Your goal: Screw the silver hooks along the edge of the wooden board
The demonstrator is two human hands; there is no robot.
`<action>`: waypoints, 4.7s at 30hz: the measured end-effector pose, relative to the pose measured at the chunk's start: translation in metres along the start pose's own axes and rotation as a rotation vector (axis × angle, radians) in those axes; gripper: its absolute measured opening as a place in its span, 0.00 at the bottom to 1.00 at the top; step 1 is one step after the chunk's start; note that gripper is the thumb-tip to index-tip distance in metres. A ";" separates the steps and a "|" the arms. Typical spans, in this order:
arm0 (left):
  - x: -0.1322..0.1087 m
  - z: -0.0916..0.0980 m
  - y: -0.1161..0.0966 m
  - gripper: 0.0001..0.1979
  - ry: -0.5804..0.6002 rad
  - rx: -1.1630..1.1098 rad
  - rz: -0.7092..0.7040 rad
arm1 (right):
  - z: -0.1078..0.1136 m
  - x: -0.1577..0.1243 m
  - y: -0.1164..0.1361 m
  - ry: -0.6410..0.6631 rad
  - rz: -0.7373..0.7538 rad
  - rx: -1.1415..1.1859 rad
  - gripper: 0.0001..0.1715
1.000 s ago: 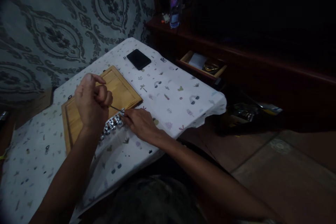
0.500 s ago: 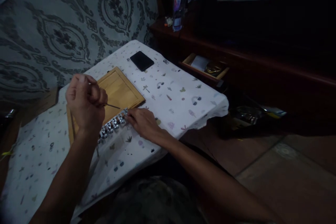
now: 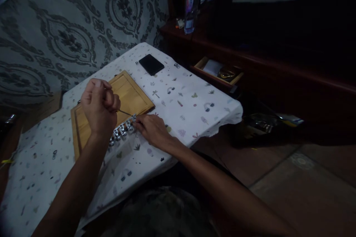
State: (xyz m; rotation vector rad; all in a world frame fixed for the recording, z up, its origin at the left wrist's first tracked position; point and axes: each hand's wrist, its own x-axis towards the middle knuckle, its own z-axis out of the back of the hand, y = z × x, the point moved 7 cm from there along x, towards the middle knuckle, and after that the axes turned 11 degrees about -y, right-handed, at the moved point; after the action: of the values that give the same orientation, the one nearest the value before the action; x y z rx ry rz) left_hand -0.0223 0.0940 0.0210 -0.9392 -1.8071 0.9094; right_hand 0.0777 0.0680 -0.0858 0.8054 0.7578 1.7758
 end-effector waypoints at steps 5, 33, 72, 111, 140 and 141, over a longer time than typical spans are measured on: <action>0.001 0.001 0.002 0.14 -0.003 0.005 0.013 | -0.001 0.000 -0.001 -0.003 -0.001 -0.008 0.12; 0.007 0.001 0.007 0.18 0.078 0.228 0.070 | 0.001 0.001 0.001 -0.007 0.015 -0.032 0.14; 0.008 0.010 0.005 0.15 -0.088 0.080 0.014 | -0.001 0.002 -0.002 0.003 0.012 -0.051 0.12; 0.008 -0.003 0.013 0.20 0.008 0.096 0.037 | -0.002 0.003 -0.002 0.008 0.000 0.017 0.12; 0.002 -0.006 0.014 0.23 -0.024 0.130 0.034 | -0.001 0.003 -0.002 -0.003 0.009 0.048 0.14; 0.001 -0.006 0.014 0.24 -0.036 0.130 0.038 | 0.000 0.003 -0.002 -0.005 0.009 0.049 0.14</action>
State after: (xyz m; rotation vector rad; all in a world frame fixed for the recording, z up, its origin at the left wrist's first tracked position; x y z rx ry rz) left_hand -0.0141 0.1025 0.0111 -0.8829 -1.7424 1.0604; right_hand 0.0775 0.0715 -0.0867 0.8464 0.7987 1.7683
